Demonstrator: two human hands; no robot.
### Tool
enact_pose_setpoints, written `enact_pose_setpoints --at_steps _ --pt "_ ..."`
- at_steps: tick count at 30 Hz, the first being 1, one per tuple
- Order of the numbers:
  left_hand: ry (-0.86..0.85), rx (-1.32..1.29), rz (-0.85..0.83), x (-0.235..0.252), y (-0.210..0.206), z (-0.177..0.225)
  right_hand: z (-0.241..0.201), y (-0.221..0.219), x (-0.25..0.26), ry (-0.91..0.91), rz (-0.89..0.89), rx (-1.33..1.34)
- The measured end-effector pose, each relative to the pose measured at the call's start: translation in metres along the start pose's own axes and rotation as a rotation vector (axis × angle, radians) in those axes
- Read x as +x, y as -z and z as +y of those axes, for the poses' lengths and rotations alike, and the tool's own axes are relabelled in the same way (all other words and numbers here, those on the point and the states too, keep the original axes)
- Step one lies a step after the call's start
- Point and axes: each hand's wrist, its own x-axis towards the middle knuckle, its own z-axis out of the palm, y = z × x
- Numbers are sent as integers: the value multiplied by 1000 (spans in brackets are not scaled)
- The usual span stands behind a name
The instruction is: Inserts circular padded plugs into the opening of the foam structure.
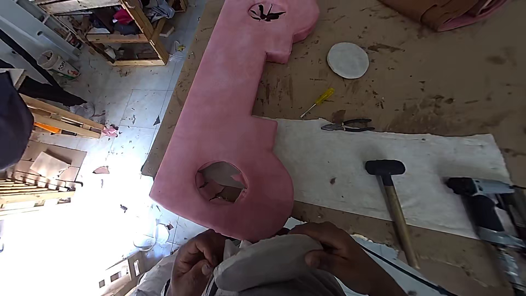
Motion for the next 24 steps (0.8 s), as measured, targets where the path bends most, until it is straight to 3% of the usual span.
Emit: enact_pose_setpoints --at_steps 7,15,20,22,24 --pt "35 -154 -2 -5 -4 2 12 -13 4 19 44 68" --pt "-84 -102 310 -4 8 -4 19 -34 18 -107 128 123" --pt "186 -68 621 -10 34 -13 36 -92 47 -199 537 318" --pt "273 9 621 -8 37 -13 29 -106 72 -202 533 229" --pt "235 49 511 0 37 -8 24 -115 95 -146 383 45"
